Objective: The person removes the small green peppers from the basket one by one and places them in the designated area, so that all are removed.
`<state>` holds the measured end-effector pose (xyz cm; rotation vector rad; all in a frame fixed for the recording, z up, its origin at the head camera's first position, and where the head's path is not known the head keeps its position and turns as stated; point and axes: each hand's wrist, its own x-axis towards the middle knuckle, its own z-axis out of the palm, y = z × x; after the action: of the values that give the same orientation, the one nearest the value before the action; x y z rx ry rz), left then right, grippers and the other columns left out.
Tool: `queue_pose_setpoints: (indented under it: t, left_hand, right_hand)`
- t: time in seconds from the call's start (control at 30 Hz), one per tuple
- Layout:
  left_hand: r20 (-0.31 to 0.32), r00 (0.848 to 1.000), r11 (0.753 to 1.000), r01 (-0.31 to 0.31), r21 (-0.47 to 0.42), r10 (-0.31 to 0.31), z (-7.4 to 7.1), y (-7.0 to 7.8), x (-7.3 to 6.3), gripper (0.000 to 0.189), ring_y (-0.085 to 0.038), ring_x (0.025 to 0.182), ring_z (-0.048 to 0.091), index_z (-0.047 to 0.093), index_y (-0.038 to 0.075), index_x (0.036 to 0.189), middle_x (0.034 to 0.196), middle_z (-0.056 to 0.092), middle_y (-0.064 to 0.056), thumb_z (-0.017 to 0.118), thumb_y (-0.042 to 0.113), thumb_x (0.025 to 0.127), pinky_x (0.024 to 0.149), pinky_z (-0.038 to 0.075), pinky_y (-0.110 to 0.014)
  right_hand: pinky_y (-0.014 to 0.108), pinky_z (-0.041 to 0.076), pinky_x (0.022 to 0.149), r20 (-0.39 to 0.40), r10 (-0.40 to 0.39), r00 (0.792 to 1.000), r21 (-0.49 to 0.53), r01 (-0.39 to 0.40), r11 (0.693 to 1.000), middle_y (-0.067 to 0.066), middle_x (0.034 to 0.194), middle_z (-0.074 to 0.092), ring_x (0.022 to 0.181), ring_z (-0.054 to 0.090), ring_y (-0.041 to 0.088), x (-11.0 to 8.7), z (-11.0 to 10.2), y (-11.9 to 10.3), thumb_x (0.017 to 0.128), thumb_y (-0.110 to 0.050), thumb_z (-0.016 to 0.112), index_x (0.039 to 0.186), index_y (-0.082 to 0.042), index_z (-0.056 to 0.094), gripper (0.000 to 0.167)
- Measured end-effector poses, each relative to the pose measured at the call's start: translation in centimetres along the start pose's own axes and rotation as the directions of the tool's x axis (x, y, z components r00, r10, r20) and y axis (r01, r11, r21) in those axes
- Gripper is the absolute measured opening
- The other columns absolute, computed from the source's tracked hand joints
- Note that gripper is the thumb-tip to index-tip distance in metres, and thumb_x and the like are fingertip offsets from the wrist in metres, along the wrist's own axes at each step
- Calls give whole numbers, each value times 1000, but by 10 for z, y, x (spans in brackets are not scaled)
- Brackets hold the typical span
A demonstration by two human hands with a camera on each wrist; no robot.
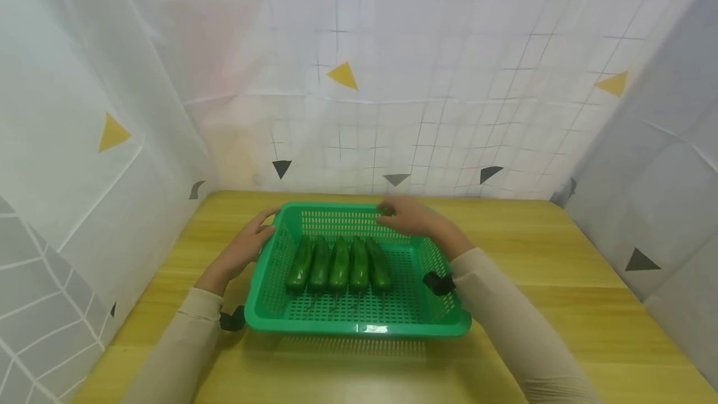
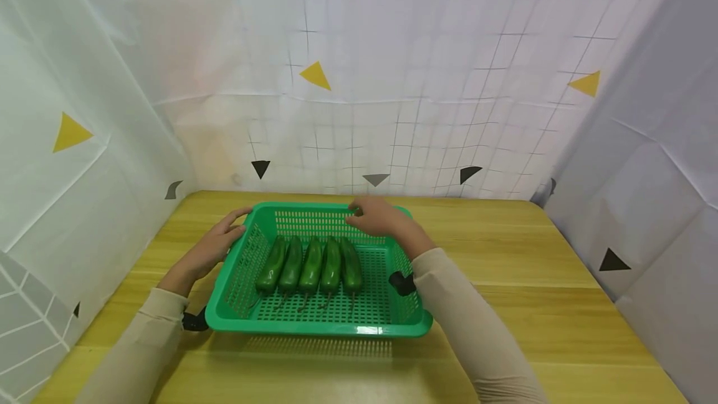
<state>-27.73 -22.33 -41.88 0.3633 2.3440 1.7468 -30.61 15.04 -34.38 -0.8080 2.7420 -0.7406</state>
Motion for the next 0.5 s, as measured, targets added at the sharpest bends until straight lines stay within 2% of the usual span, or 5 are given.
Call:
queue_pose_setpoints:
  t: [0.2,0.5]
  left_hand:
    - [8,1000,1000,-17,0,17,0,1,-2,53,-28,85,67,21,14,161,124,57,-31,38,25,112,71,59,-45]
    - [-1,1000,1000,-6,6,6,2,3,-3,53,-28,83,66,21,15,162,123,57,-31,37,25,112,69,58,-43]
  right_hand:
    - [51,49,99,60,45,997,-20,-44,999,22,133,61,121,59,38,4,7,2,103,-25,58,137,6,56,46]
    - [51,46,104,112,79,990,-35,-76,996,23,140,56,127,54,39,8,13,1,104,-25,57,139,7,54,48]
